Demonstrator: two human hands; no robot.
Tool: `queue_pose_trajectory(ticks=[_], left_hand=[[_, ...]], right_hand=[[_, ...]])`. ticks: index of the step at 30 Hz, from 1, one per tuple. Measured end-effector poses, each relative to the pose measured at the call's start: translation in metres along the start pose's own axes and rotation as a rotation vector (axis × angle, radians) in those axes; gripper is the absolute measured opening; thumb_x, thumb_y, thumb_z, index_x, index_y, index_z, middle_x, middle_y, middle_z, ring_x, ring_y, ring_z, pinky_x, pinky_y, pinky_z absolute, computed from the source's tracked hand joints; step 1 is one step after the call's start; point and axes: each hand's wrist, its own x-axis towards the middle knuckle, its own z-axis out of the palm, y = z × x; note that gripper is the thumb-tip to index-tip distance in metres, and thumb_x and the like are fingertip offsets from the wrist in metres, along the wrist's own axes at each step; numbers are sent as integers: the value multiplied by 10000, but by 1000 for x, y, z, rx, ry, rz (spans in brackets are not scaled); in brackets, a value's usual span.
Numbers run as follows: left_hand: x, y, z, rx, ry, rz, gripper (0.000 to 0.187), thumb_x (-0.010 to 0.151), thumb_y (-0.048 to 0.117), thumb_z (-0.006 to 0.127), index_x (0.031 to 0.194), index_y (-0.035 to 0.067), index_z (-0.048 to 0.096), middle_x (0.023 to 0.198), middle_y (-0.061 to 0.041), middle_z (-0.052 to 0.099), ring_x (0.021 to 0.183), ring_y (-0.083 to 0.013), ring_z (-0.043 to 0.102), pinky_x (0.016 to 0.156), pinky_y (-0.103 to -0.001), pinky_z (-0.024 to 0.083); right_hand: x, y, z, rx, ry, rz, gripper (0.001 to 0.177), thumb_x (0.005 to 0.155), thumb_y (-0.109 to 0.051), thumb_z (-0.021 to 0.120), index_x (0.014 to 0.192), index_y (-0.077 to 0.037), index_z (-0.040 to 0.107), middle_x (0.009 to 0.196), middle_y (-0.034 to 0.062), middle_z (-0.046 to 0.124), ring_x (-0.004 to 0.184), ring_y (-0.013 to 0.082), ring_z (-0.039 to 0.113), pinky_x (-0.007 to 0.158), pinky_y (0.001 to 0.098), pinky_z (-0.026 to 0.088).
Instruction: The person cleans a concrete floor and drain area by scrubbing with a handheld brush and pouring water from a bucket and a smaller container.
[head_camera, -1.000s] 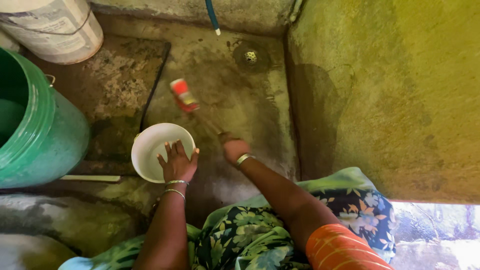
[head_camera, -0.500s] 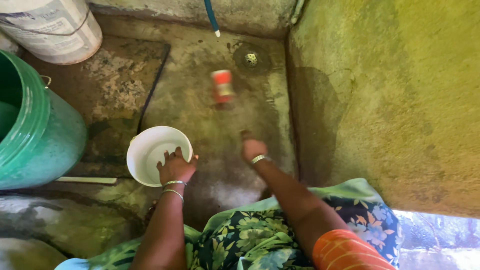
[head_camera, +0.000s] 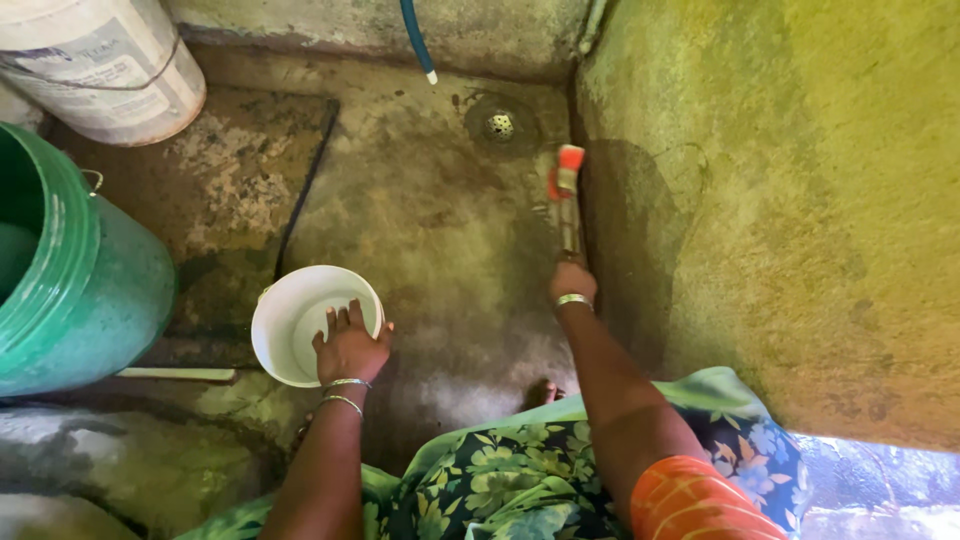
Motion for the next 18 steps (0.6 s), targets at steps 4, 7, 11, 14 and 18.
queue_pose_trajectory(ticks=[4,7,11,14,18], left_hand=[[-2,6,-9,36,-4,-9,727,922,582,521,1450,84,478,1429,-152,596,1453,-324,422,1097,-568,372],[-4,7,-13,35,-26,-17,709,930,575,511,1434,76,492,1383,-154,631,1437,-322,449,1070,-554,398],[-3,7,-13,0,-69,-28,706,928,572,506,1425,70,500,1358,-155,640,1417,-319,459,1068,-547,401],[-2,5,-10,4,-13,9,736,922,580,512,1434,52,498,1349,-173,641,1387,-328,473,1043,-549,410],[-3,4,-9,3,-54,-4,706,942,572,498,1430,62,511,1322,-174,666,1391,-323,493,1042,-530,435]], right_hand=[[-8,-34,15,-6,-34,-10,271,934,-222,538,1043,-126,767,1055,159,755,971,373,729,829,518,576],[-49,-107,14,71,-43,-366,358,877,-171,567,1214,-116,674,1088,211,729,947,391,718,803,514,570],[-108,-179,-20,151,45,-749,497,840,-49,515,1326,-124,589,1175,211,710,851,395,709,695,508,561],[-93,-164,-25,164,58,-649,440,879,-102,507,1302,-96,624,1137,216,710,822,418,703,671,536,547],[-17,-88,1,58,-56,-247,295,923,-294,558,913,-112,789,945,206,744,855,407,724,755,537,563]])
